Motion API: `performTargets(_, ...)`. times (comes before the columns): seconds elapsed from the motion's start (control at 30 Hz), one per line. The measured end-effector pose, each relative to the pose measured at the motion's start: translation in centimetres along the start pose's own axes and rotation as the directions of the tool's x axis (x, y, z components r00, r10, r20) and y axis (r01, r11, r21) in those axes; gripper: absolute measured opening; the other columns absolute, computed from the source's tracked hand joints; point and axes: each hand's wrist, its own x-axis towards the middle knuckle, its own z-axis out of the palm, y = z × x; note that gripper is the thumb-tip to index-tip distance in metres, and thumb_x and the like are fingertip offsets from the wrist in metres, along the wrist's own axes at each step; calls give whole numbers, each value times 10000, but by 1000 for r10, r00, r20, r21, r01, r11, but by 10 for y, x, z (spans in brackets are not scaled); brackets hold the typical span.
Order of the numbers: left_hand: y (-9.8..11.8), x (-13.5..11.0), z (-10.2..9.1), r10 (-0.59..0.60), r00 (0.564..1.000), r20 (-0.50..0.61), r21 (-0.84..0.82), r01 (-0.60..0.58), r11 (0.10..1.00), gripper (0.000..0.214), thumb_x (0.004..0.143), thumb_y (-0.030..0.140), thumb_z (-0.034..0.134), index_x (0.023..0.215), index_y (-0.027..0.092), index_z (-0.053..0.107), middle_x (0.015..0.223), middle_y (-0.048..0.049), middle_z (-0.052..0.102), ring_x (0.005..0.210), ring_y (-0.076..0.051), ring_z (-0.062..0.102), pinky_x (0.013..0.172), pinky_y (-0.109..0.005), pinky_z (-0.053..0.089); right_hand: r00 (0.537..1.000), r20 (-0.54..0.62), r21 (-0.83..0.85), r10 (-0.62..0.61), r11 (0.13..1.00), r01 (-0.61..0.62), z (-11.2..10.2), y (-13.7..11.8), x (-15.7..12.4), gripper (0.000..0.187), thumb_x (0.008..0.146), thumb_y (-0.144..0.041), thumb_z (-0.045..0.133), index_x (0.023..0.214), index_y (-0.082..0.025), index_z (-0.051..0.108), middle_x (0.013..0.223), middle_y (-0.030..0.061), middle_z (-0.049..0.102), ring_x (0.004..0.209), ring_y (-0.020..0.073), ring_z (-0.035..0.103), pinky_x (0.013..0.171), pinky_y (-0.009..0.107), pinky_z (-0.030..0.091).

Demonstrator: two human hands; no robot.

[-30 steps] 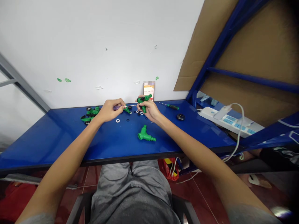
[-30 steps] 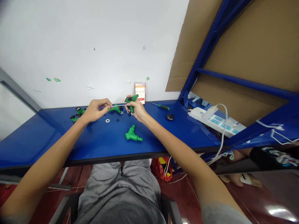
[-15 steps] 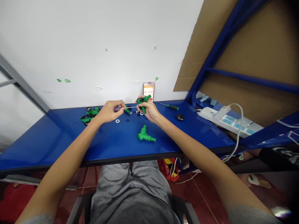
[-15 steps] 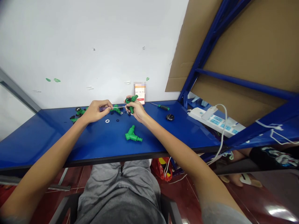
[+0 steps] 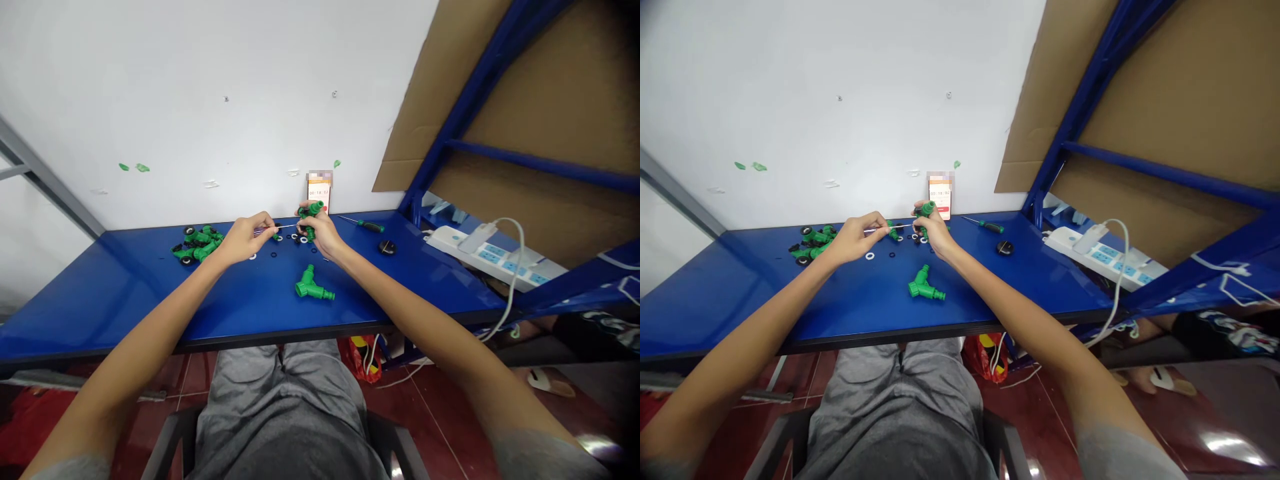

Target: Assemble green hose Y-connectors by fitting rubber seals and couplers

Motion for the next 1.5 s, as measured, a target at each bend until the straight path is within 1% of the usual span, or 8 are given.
performTargets(0.13, -5, 0, 6, -3, 1000, 2, 15, 3, 1000, 292, 1026, 433, 567, 958, 189, 712, 846, -42, 763, 718, -172, 640, 733, -299, 487, 1000, 3, -8, -6, 1000, 6, -1, 0, -1, 466, 638, -199, 697, 1080, -284, 578, 1017, -3, 608, 661, 126, 518, 558, 281, 375)
performTargets(0.3, -4, 0, 2, 48, 996, 77, 238, -66, 969, 360, 1081, 424, 492, 993, 204, 762, 763, -31, 718, 638, -185, 584, 685, -312, 428, 1000, 22, -6, 5, 1000, -5, -3, 4, 0, 459, 653, -178, 693, 1078, -300, 571, 1031, -2, 601, 679, 137, 505, 541, 275, 381)
performTargets(0.5, 5, -4, 3, 109, 990, 85, 484, -137, 864, 338, 1085, 342, 472, 1154, 203, 772, 1046, -114, 729, 783, -232, 646, 672, -331, 410, 1000, 3, -9, 13, 1000, -13, -3, 6, 2, 470, 635, -181, 696, 1077, -294, 581, 997, 6, 616, 666, 143, 518, 531, 276, 379)
performTargets(0.77, 4, 0, 6, 79, 996, 30, 295, -85, 952, 409, 1108, 347, 417, 926, 177, 741, 892, -86, 699, 804, -227, 639, 807, -363, 480, 999, 32, 4, 26, 1000, -26, -6, 8, 5, 576, 647, -157, 702, 1174, -333, 550, 1101, 3, 636, 664, 131, 517, 517, 262, 388)
performTargets(1.0, -12, 4, -2, 80, 996, -36, 164, -73, 984, 230, 982, 361, 641, 1011, 208, 810, 1020, -78, 752, 869, -224, 684, 795, -337, 518, 999, 51, -97, 4, 995, 1, -3, 8, 3, 491, 655, -204, 680, 1117, -288, 538, 1060, 20, 631, 670, 140, 517, 545, 285, 393)
performTargets(1.2, -2, 2, 6, -58, 998, 5, 194, 56, 979, 362, 1040, 450, 577, 939, 186, 802, 750, -33, 741, 674, -194, 634, 726, -328, 479, 998, 56, -124, -37, 991, 44, -4, 11, 6, 491, 658, -225, 660, 1119, -287, 502, 1069, 16, 602, 670, 131, 516, 569, 285, 386)
performTargets(1.3, -2, 2, 9, 7, 1000, -8, 262, -4, 965, 411, 1074, 395, 479, 907, 180, 788, 817, -65, 755, 719, -210, 647, 760, -350, 493, 998, 45, -124, -39, 991, 45, -7, 12, 9, 508, 635, -231, 658, 1113, -299, 499, 1052, 9, 589, 665, 140, 501, 558, 292, 380)
performTargets(1.5, -7, 2, 13, 119, 990, -81, 258, -95, 961, 244, 1006, 357, 599, 967, 216, 794, 982, -81, 766, 880, -245, 706, 842, -373, 535, 998, 52, -128, -43, 991, 49, -9, 14, 11, 509, 644, -222, 648, 1127, -298, 506, 1057, 16, 585, 678, 143, 511, 549, 289, 390)
